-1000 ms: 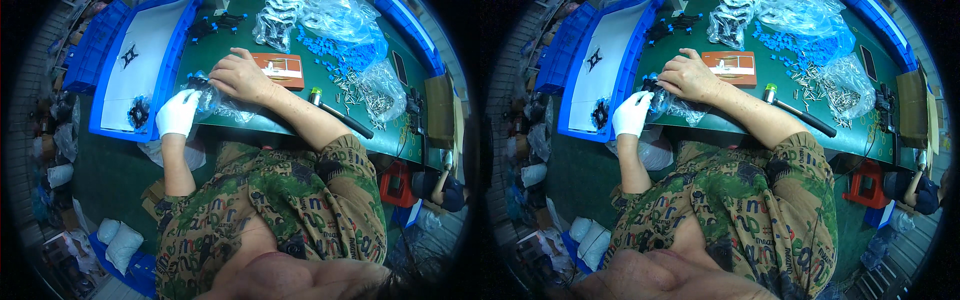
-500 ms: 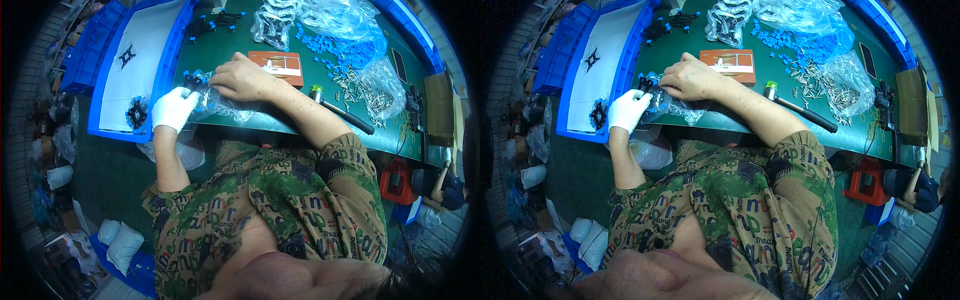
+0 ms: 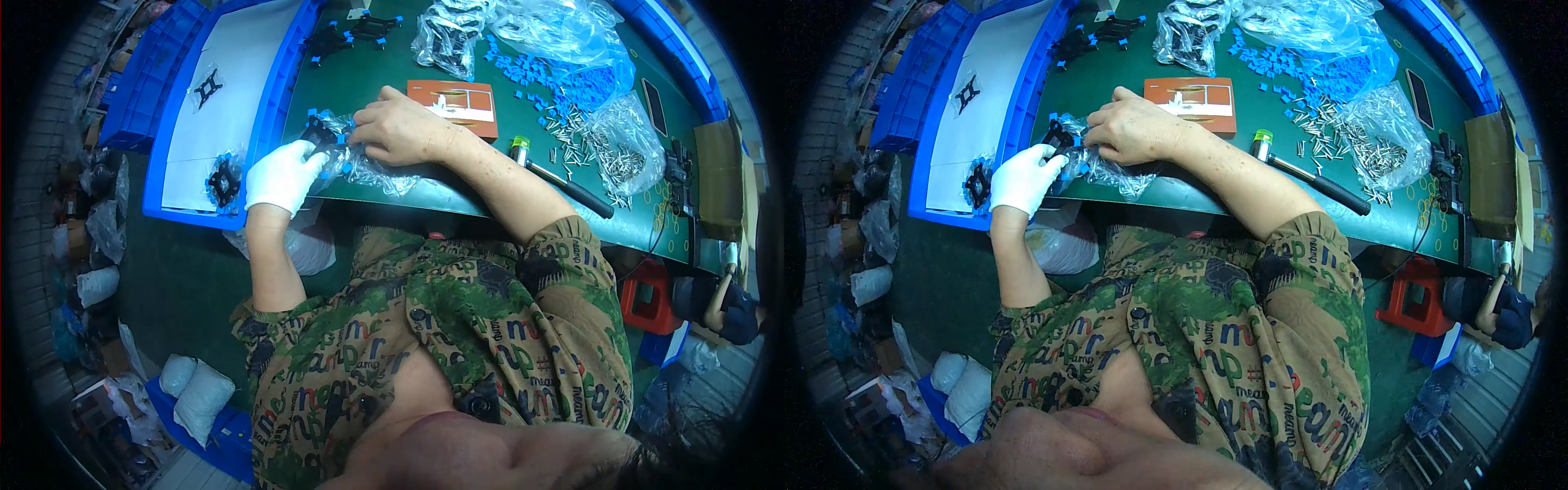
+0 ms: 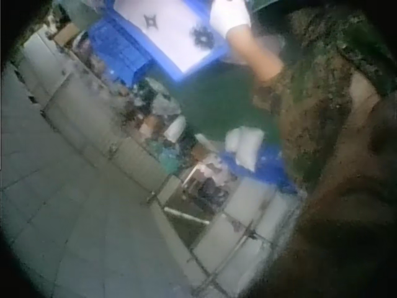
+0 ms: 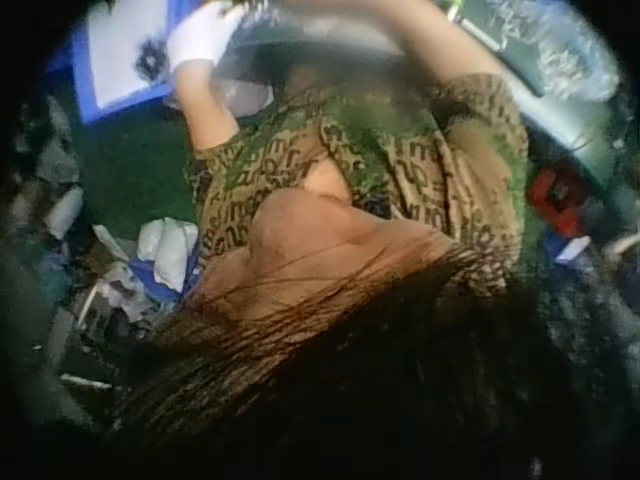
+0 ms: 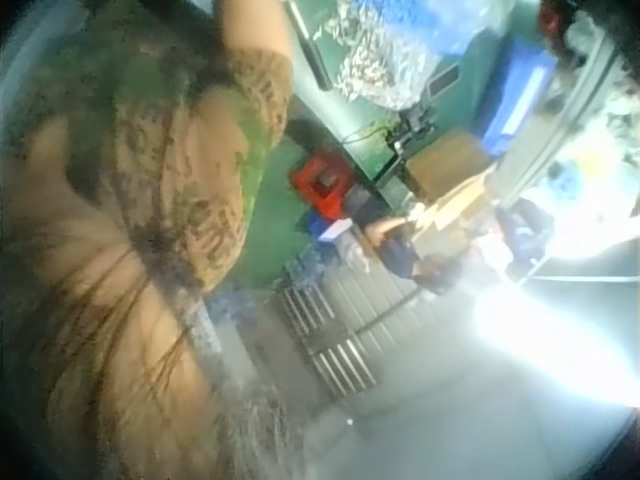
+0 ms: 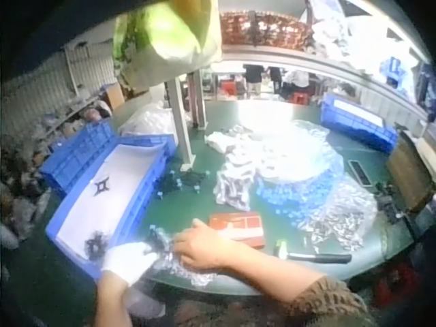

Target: The person assembles small hardware components at a workbench. They pick up black plastic parts and metal pins, insert the pins into the plastic parts, and use a hammer to secure them. The person then places the assembled units into a clear plastic bag.

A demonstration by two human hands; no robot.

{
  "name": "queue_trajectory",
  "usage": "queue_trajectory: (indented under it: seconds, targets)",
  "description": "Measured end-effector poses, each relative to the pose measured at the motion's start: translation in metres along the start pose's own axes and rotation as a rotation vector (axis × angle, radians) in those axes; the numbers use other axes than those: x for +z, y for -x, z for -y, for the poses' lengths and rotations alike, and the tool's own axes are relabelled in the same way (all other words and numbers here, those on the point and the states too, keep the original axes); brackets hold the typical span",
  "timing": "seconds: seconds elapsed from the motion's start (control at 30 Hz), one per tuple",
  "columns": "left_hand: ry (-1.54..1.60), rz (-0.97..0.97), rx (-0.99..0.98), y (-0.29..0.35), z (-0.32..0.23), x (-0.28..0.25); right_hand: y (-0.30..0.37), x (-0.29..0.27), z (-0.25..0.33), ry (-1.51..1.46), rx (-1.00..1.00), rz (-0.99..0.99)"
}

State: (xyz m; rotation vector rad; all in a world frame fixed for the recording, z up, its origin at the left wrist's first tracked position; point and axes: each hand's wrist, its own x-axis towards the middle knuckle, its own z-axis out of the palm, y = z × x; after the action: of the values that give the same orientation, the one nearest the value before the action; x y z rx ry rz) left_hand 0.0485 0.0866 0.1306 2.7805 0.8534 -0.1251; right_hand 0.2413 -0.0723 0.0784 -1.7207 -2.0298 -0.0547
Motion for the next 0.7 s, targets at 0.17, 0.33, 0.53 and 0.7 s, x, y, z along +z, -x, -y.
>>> queue_trajectory:
  seconds: [0.17,0.33,0.53,0.7]
  targets:
    - [-0.020,-0.024,0.044,0.004,-0.005,0.000,0.000,0.003,-0.005,0.042,0.059,-0.003]
    - [-0.021,-0.075,0.141,0.002,0.006,0.010,-0.001,0.006,-0.004,0.032,0.065,-0.013]
    - [-0.179,-0.002,0.172,0.000,-0.003,0.000,0.000,0.005,-0.004,0.057,0.057,-0.005]
    - [-0.325,-0.017,0.223,0.006,-0.013,0.003,0.001,0.008,-0.006,0.039,0.039,-0.085]
